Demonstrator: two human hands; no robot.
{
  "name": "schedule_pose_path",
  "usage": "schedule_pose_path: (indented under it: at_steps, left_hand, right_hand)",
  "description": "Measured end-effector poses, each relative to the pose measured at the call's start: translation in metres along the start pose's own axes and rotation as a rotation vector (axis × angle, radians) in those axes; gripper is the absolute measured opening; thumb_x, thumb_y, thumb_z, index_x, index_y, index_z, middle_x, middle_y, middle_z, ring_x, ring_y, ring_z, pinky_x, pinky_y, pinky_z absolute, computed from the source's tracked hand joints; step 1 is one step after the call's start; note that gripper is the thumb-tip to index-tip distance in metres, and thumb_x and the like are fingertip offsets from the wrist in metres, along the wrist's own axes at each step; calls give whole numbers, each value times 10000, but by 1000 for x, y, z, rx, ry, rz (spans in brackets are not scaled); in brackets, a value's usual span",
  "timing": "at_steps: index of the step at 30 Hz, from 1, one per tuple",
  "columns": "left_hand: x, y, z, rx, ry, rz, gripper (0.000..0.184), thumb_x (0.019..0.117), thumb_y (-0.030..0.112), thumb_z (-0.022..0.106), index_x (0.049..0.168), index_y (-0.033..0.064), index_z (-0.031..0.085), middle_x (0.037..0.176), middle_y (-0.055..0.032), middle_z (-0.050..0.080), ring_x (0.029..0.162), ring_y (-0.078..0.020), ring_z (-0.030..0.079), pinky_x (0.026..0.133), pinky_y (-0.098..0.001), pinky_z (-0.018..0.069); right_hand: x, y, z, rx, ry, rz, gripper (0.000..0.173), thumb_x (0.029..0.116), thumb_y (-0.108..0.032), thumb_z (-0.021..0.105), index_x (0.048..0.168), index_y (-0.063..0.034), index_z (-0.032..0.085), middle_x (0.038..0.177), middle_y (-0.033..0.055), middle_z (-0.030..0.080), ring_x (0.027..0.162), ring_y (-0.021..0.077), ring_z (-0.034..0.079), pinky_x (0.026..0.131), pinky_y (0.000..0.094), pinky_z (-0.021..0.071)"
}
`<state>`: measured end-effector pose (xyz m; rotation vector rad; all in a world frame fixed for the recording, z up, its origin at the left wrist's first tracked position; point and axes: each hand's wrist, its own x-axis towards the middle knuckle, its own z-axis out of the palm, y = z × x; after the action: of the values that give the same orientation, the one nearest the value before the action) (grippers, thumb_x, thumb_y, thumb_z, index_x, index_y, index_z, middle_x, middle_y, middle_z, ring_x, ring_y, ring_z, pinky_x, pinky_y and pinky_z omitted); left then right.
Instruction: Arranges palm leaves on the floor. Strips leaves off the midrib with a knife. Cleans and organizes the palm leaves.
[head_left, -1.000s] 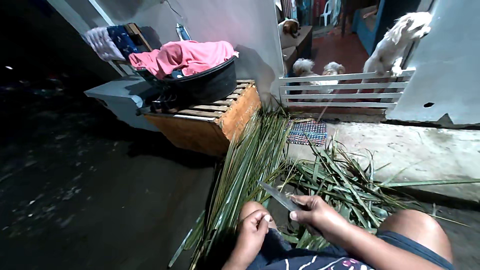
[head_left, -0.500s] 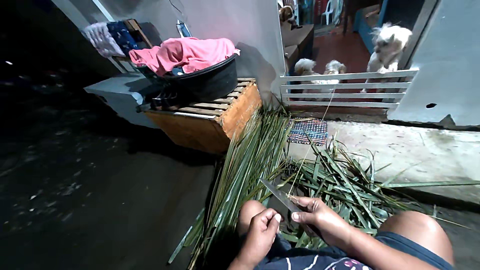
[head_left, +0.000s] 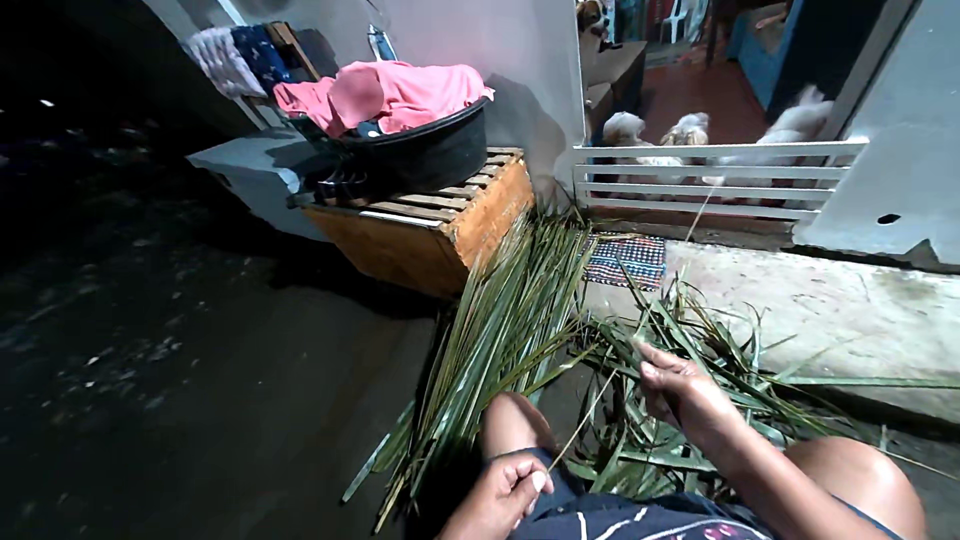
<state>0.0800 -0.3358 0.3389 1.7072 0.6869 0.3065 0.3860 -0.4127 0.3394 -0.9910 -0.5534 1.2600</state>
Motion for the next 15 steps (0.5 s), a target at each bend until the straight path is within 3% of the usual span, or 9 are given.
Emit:
schedule_pose_path:
  at_steps: [3,7,11,15]
  left_hand:
    - [-27,-16,-30,53,-58,-60,200,1008,107,534,984,48,723,673,107,571,540,54,466,505,-130,395]
    - [-74,-49,-78,129,-50,-295,198,997,160,554,983,73,731,661,93,560,514,26,451,482,-146,376]
    - [-141,-91,-133,182,290,-547,179,1010,89,548,1036,26,714,704,47,594,548,-19,503,522,-185,437]
    - [-209,-120,-162,247,749,-733,224,1067,91,512,1176,-16,677,844,-52,629,638,-75,523,614,-252,467]
  right_hand:
    - [7,-3,-14,-37,65,-60,530,987,-121,529,1507,-45,459,659,-22,544,471,40,452,433,213,409]
    - [22,-13,-46,-30,175,-141,460,1023,-132,438,1480,-87,460,635,-65,522,454,12,428,420,187,389]
    - [27,-35,-91,31,288,-217,327,1085,-203,375,1385,-192,503,632,-113,530,474,-5,473,445,170,434]
    - [26,-53,-144,194,365,-337,272,1107,-249,310,1153,-261,578,589,-141,560,450,-41,483,446,136,441]
